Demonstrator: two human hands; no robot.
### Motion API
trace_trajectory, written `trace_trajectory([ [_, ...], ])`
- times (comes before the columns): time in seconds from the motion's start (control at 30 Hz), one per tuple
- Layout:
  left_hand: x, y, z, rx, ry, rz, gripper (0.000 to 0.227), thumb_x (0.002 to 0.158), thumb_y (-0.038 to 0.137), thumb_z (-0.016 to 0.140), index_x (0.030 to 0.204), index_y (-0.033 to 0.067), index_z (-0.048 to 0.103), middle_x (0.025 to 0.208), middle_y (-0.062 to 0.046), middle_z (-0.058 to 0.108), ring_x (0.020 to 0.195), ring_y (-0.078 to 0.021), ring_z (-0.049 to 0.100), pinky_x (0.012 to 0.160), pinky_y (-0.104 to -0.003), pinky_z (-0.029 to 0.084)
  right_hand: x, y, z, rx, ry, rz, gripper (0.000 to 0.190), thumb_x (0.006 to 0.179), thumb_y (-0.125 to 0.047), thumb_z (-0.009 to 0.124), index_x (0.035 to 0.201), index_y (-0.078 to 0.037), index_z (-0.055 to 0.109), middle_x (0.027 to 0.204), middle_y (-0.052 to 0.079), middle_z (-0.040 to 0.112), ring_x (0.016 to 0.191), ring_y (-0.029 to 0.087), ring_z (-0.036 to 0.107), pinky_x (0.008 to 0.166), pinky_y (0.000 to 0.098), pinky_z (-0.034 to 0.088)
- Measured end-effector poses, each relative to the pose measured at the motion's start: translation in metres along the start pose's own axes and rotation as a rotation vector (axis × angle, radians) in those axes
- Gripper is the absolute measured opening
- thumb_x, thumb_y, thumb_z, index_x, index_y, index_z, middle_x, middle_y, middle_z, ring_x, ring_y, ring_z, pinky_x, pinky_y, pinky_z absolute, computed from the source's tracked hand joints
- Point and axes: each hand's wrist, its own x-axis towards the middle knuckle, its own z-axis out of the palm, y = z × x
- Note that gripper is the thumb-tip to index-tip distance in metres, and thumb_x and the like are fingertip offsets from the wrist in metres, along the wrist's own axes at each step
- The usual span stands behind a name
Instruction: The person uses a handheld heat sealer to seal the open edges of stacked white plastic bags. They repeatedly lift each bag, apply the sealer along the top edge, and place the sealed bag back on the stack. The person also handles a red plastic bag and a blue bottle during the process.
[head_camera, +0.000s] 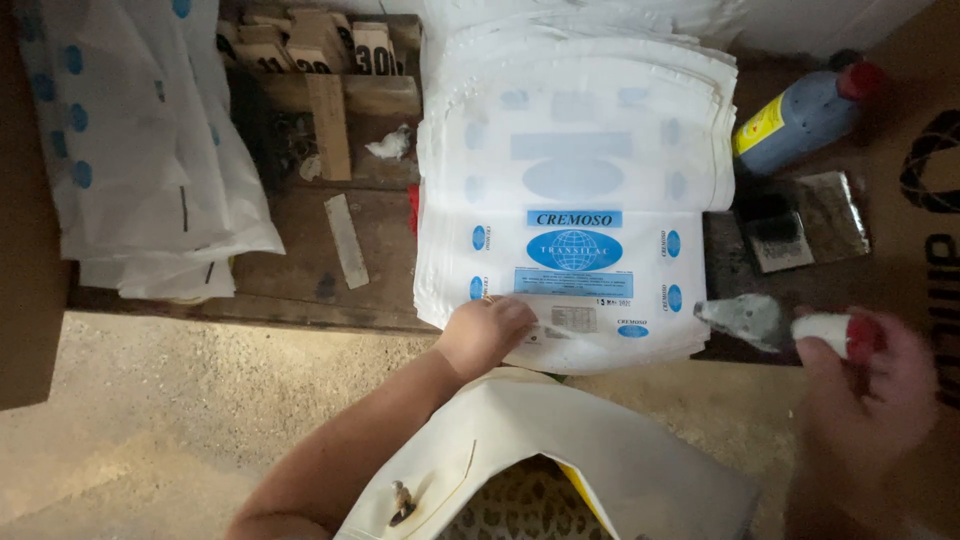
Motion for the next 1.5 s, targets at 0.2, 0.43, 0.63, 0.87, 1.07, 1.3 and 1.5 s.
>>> trace_trajectory([
  [0.2, 0.017, 0.018, -0.051, -0.384, 0.049, -0.49, 0.028, 0.107, 0.032, 0.046, 0.125, 0.0119, 0.054, 0.104, -0.018, 0.076, 0.084, -0.042, 0.072, 0.069, -0.047, 0.057, -0.022, 0.03, 0.024, -0.343, -0.319, -0.15, 0.049, 0.096, -0.025, 0.076, 0.138, -0.003, 0.065, 0.124, 0.016, 0.07, 0.102, 0.031, 0.066, 0.089, 0.0408, 0.05],
  [0.43, 0.005, 0.004, -0.039, -0.387, 0.123, -0.217, 0.064, 0.086, -0.01, 0.041, 0.147, 0.0108, 0.041, 0.145, -0.019, 0.056, 0.119, -0.0428, 0.065, 0.082, -0.05, 0.057, -0.033, -0.01, 0.1, -0.256, -0.432, -0.332, 0.05, 0.093, -0.035, 0.073, 0.128, -0.001, 0.066, 0.116, 0.018, 0.07, 0.1, 0.032, 0.066, 0.085, 0.0413, 0.051],
  [0.63, 0.002, 0.016, -0.062, -0.146, -0.157, -0.124, 0.027, 0.102, 0.023, 0.062, 0.128, 0.0221, 0.064, 0.123, -0.005, 0.065, 0.11, -0.0317, 0.072, 0.089, -0.04, 0.062, -0.019, -0.037, 0.099, -0.087, -0.516, -0.127, 0.045, 0.095, -0.02, 0.077, 0.131, 0.003, 0.063, 0.12, 0.024, 0.067, 0.11, 0.04, 0.066, 0.095, 0.0519, 0.055],
  [0.87, -0.011, -0.004, -0.038, -0.171, -0.068, 0.2, 0.076, 0.085, 0.036, 0.084, 0.146, 0.0056, 0.051, 0.15, -0.013, 0.047, 0.129, -0.0409, 0.055, 0.088, -0.054, 0.055, 0.0, -0.033, 0.052, 0.043, -0.203, 0.026, 0.042, 0.101, -0.006, 0.067, 0.141, 0.0, 0.055, 0.127, 0.02, 0.065, 0.11, 0.028, 0.064, 0.095, 0.0361, 0.052],
  [1.07, -0.002, 0.0, -0.05, -0.223, -0.041, 0.098, 0.061, 0.09, 0.04, 0.079, 0.138, 0.0122, 0.056, 0.145, -0.009, 0.056, 0.115, -0.0405, 0.064, 0.083, -0.054, 0.055, -0.012, -0.029, 0.03, 0.106, -0.076, 0.112, 0.045, 0.101, 0.003, 0.064, 0.144, 0.003, 0.052, 0.123, 0.023, 0.068, 0.111, 0.025, 0.066, 0.1, 0.0318, 0.052],
  [1.3, 0.0, -0.005, -0.036, -0.099, -0.044, 0.308, 0.052, 0.085, 0.018, 0.077, 0.133, 0.0051, 0.061, 0.139, -0.009, 0.055, 0.128, -0.0378, 0.057, 0.075, -0.054, 0.058, -0.024, -0.007, 0.012, 0.14, -0.092, 0.115, 0.042, 0.103, 0.007, 0.063, 0.143, 0.003, 0.051, 0.123, 0.027, 0.067, 0.113, 0.028, 0.067, 0.101, 0.0338, 0.052],
  [1.5, 0.005, -0.001, -0.037, -0.291, 0.128, 0.08, 0.02, 0.102, 0.018, 0.064, 0.116, 0.0099, 0.074, 0.124, -0.009, 0.071, 0.107, -0.0329, 0.072, 0.07, -0.047, 0.058, -0.029, 0.005, 0.003, 0.216, -0.071, 0.089, 0.041, 0.104, 0.006, 0.063, 0.143, 0.008, 0.05, 0.123, 0.03, 0.065, 0.112, 0.032, 0.067, 0.103, 0.0348, 0.053],
])
